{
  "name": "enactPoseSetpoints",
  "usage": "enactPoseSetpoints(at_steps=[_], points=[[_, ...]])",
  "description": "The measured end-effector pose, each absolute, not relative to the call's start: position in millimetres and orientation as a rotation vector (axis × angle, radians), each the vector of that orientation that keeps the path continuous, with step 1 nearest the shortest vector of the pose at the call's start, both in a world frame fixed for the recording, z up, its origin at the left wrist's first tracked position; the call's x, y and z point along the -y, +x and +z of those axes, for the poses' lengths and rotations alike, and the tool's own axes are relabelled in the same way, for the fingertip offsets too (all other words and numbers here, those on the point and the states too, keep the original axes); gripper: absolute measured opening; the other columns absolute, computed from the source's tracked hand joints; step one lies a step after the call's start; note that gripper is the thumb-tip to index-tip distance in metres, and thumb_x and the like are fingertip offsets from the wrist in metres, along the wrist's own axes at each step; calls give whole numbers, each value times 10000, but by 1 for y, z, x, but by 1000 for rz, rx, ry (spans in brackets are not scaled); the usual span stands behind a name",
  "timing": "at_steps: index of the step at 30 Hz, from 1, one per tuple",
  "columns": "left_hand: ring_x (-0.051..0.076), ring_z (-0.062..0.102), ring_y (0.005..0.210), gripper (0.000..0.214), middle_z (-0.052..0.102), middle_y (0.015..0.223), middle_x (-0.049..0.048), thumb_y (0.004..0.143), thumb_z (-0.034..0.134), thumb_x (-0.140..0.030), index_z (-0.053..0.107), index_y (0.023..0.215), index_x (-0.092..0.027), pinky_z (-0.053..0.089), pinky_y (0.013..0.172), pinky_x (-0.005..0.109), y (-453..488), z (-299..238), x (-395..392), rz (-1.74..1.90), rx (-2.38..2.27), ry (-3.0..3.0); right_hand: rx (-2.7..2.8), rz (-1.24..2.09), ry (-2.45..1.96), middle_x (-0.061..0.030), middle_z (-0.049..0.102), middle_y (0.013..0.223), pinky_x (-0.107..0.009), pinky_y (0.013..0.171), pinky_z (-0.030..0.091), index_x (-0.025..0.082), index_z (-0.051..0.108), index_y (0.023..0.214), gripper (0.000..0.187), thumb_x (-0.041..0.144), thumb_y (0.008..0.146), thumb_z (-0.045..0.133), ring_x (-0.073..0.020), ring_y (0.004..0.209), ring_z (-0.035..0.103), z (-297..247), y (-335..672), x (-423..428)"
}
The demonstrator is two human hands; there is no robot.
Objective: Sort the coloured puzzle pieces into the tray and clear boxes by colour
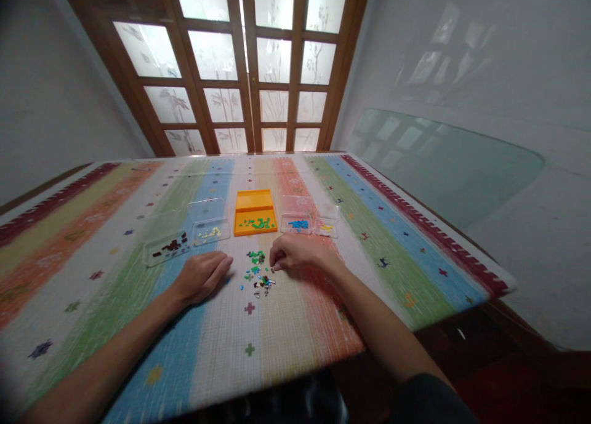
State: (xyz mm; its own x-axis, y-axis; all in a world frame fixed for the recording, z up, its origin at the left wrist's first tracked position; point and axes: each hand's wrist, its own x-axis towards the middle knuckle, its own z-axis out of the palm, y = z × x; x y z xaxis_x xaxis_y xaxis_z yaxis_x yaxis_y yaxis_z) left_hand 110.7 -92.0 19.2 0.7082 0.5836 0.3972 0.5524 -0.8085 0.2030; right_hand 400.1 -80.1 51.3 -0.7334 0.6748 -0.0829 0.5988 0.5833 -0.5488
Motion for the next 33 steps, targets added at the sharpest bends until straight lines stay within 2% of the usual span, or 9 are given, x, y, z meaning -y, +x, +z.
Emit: enactPoseSetpoints(at_steps=[6, 10, 14, 18, 22, 27, 33], points=[[142, 483, 564, 425, 536, 616, -6, 1074, 304, -273, 485, 697, -203, 390, 574, 270, 116, 23, 95, 883, -862, 2876, 2671, 802, -1269, -48, 768, 855, -229, 644, 462, 174, 790, 925, 179, 109, 820, 661, -135, 705, 649, 58, 397, 84], [142, 521, 577, 393, 577, 640, 5, 1059, 357, -259, 535, 714, -196, 419, 579, 266, 120, 25, 99, 912, -871, 2870, 2616, 822, -1273, -43, 747, 797, -227, 607, 439, 163, 783, 868, 161, 107, 790, 654, -125, 656, 609, 61, 394, 85], [148, 615, 653, 298, 660, 738, 31, 1041, 416, -255, 626, 845, -176, 489, 635, 264, 124, 23, 103, 964, -870, 2797, 2426, 921, -1192, -20, 710, 730, -224, 592, 434, 155, 758, 841, 109, 134, 795, 662, -116, 631, 584, 57, 390, 86], [143, 648, 663, 187, 693, 785, 31, 1010, 539, -306, 657, 1035, -162, 539, 646, 263, 132, 21, 110, 1091, -807, 2676, 2176, 1092, -1037, -11, 705, 753, -234, 627, 467, 157, 738, 857, 91, 184, 820, 660, -119, 666, 603, 51, 380, 89], [142, 699, 707, 247, 754, 891, 49, 959, 656, -339, 655, 1142, -172, 592, 670, 259, 141, 22, 118, 1212, -848, 2414, 1977, 1223, -907, -23, 715, 811, -262, 688, 500, 166, 732, 864, 117, 268, 840, 678, -135, 729, 633, 48, 366, 93], [152, 747, 705, 201, 789, 893, 45, 900, 731, -316, 701, 1036, -172, 631, 674, 252, 146, 24, 122, 1324, -916, 2089, 1835, 1301, -843, -23, 713, 801, -281, 697, 522, 170, 734, 846, 185, 352, 813, 733, -139, 718, 638, 44, 353, 96], [165, 766, 712, 127, 806, 871, 38, 871, 735, -259, 767, 968, -183, 645, 684, 250, 143, 25, 120, 1339, -939, 2038, 1802, 1258, -872, -37, 730, 828, -292, 711, 531, 172, 756, 872, 202, 369, 833, 730, -147, 749, 651, 37, 347, 96]])
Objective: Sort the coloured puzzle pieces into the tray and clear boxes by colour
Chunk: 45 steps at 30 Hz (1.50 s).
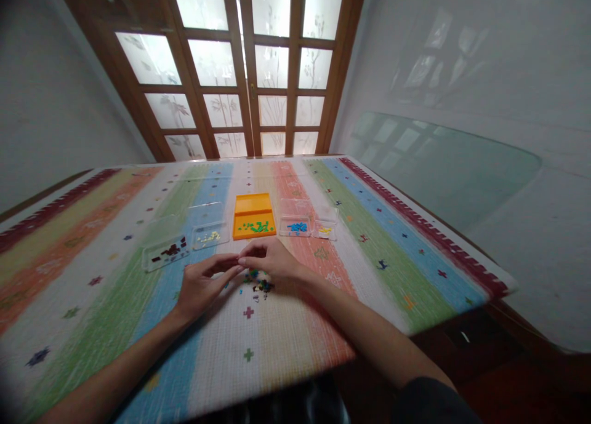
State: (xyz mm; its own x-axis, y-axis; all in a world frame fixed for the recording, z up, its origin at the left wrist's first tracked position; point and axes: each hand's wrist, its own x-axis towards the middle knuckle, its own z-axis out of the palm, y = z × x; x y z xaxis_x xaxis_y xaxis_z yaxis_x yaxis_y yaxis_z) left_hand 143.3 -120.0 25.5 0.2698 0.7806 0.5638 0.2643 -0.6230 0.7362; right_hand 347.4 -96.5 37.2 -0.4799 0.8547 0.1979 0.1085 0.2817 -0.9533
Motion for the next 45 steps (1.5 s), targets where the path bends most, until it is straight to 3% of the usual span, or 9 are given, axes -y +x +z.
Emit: enactPoseSetpoints(at_steps=[6, 12, 16, 22, 29, 36, 45], points=[[168, 758, 741, 131, 805, 895, 41, 895, 679, -260, 788, 937, -201, 640, 715, 279, 137, 26, 111, 1393, -1036, 2104, 1920, 1121, -996, -60, 764, 893, -291, 728, 528, 172, 774, 919, 213, 336, 916, 639, -156, 780, 669, 46, 356, 93], [178, 741, 767, 180, 786, 898, 52, 890, 652, -318, 763, 939, -185, 632, 746, 315, 116, 29, 93, 1439, -1212, 2064, 2162, 780, -1292, -56, 751, 873, -250, 659, 480, 170, 768, 935, 122, 206, 846, 693, -142, 732, 643, 58, 396, 81], [183, 737, 779, 211, 780, 908, 57, 899, 616, -338, 749, 953, -183, 632, 756, 331, 110, 27, 88, 1393, -1256, 2057, 2378, 862, -1371, -41, 731, 792, -237, 609, 444, 160, 769, 919, 142, 187, 781, 760, -139, 677, 621, 59, 407, 79], [187, 739, 834, 167, 785, 951, 67, 922, 606, -266, 742, 989, -197, 618, 777, 333, 117, 25, 96, 1326, -1120, 2238, 2450, 788, -1285, -40, 717, 774, -274, 646, 438, 192, 763, 803, 106, 112, 795, 693, -154, 685, 604, 52, 393, 83], [160, 712, 731, 111, 766, 852, 39, 918, 627, -229, 728, 950, -197, 599, 729, 298, 123, 23, 105, 1283, -981, 2350, 2454, 726, -1318, -38, 683, 774, -277, 629, 413, 197, 693, 758, 138, 66, 756, 650, -160, 692, 565, 51, 388, 89], [158, 718, 756, 100, 765, 864, 39, 924, 644, -195, 721, 988, -193, 590, 731, 276, 129, 24, 111, 1274, -872, 2373, 2237, 984, -1141, -23, 675, 809, -253, 611, 429, 178, 689, 872, 38, 201, 854, 665, -131, 678, 551, 49, 379, 89], [167, 731, 816, 158, 766, 924, 78, 954, 612, -174, 722, 1067, -191, 601, 739, 264, 131, 24, 114, 1269, -693, 2471, 1987, 1204, -1009, -33, 711, 828, -273, 714, 477, 155, 734, 897, 159, 306, 890, 683, -134, 744, 605, 34, 352, 99]])
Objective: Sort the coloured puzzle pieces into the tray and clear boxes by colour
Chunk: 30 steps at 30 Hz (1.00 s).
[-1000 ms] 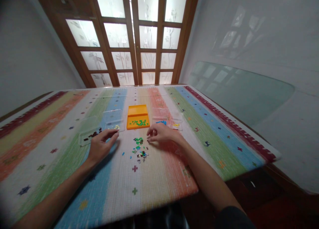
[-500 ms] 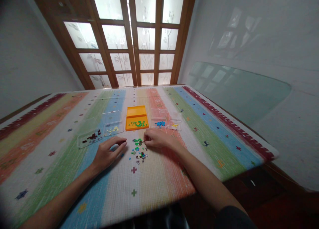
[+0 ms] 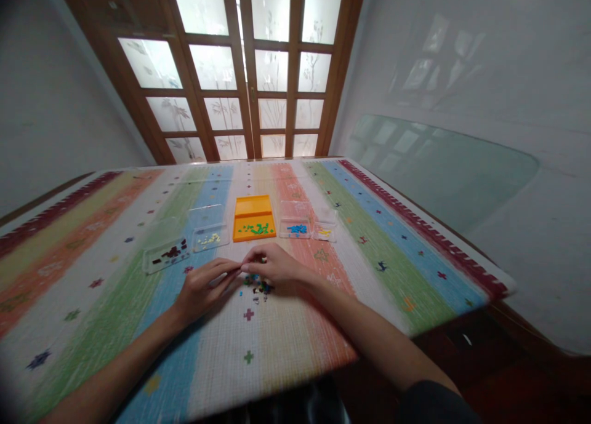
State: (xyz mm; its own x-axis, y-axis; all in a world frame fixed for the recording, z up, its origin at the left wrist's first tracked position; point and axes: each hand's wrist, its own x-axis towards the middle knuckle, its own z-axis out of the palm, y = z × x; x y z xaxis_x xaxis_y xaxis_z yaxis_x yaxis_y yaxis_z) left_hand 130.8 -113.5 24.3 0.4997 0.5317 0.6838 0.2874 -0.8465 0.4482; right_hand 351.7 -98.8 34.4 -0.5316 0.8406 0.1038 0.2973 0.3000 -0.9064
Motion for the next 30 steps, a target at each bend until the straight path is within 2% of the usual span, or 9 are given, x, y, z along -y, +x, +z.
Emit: enactPoseSetpoints(at_steps=[6, 11, 14, 17, 22, 30], points=[[164, 727, 821, 176, 764, 930, 71, 938, 605, -148, 719, 1063, -193, 604, 756, 270, 131, 25, 115, 1269, -709, 2475, 1925, 1232, -1012, -39, 714, 809, -292, 702, 490, 152, 742, 878, 235, 386, 876, 719, -144, 731, 609, 31, 349, 100], [148, 708, 754, 141, 752, 870, 47, 935, 587, -168, 710, 1001, -190, 586, 718, 255, 123, 29, 109, 1282, -815, 2531, 2010, 1096, -1109, -38, 689, 789, -281, 668, 459, 161, 723, 838, 228, 344, 939, 632, -139, 705, 574, 39, 356, 98], [160, 704, 740, 144, 758, 863, 39, 937, 579, -228, 717, 968, -204, 587, 751, 291, 104, 35, 96, 1356, -1059, 2540, 2100, 881, -1189, -53, 701, 827, -290, 673, 441, 172, 726, 843, 192, 279, 945, 603, -150, 722, 576, 45, 371, 91], [173, 688, 677, 175, 759, 828, 33, 917, 588, -316, 727, 929, -211, 577, 718, 313, 79, 42, 81, 1422, -1366, 2470, 2163, 735, -1280, -62, 713, 855, -296, 674, 435, 176, 733, 880, 139, 221, 921, 609, -158, 725, 582, 48, 389, 83], [204, 670, 657, 181, 752, 823, 51, 883, 568, -344, 696, 882, -216, 535, 678, 327, 42, 49, 63, 1342, -1753, 2405, 2331, 815, -1312, -58, 699, 834, -282, 651, 449, 174, 736, 950, 114, 220, 879, 659, -158, 713, 595, 51, 400, 82], [251, 652, 616, 145, 708, 696, 53, 810, 583, -350, 641, 766, -225, 460, 602, 327, 20, 46, 51, 1080, -1990, 2340, 2482, 763, -1149, -28, 684, 842, -299, 720, 465, 214, 744, 942, 158, 141, 808, 702, -168, 762, 597, 50, 383, 91]])
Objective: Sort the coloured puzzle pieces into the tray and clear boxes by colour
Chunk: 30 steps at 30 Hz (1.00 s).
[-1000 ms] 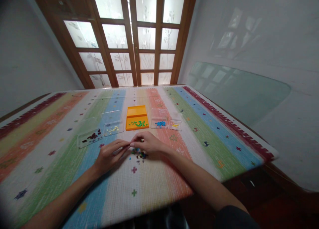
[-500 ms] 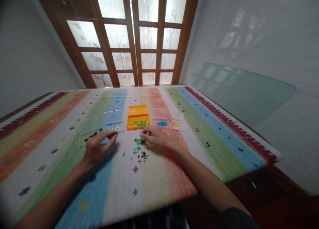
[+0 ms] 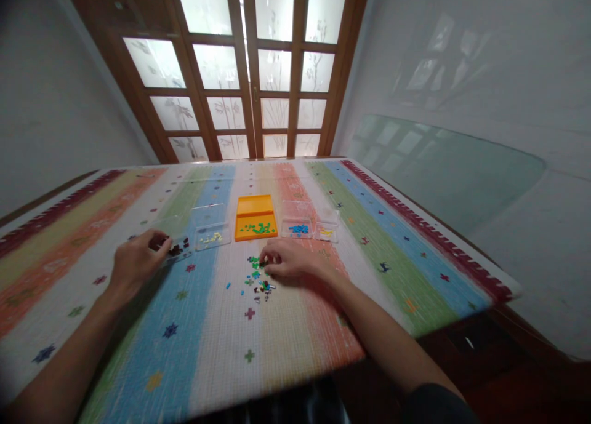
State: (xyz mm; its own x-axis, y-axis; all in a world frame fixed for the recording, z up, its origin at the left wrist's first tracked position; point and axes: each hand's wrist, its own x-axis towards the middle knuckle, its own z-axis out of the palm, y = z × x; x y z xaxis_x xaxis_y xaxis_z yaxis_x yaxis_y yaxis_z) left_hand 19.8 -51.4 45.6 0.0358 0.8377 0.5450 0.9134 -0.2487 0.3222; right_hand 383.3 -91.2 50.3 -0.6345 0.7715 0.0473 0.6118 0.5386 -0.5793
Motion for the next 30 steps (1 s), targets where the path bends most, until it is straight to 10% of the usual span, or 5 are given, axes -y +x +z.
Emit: enactPoseSetpoints(at_steps=[30], points=[[184, 612, 856, 177, 621, 911, 56, 970, 545, -164, 718, 985, -197, 529, 745, 316, 156, 14, 139, -1107, 1041, -3235, 2566, 1024, -1102, 34, 591, 677, -222, 564, 354, 161, 634, 802, 203, 302, 814, 779, -103, 603, 497, 58, 384, 90]])
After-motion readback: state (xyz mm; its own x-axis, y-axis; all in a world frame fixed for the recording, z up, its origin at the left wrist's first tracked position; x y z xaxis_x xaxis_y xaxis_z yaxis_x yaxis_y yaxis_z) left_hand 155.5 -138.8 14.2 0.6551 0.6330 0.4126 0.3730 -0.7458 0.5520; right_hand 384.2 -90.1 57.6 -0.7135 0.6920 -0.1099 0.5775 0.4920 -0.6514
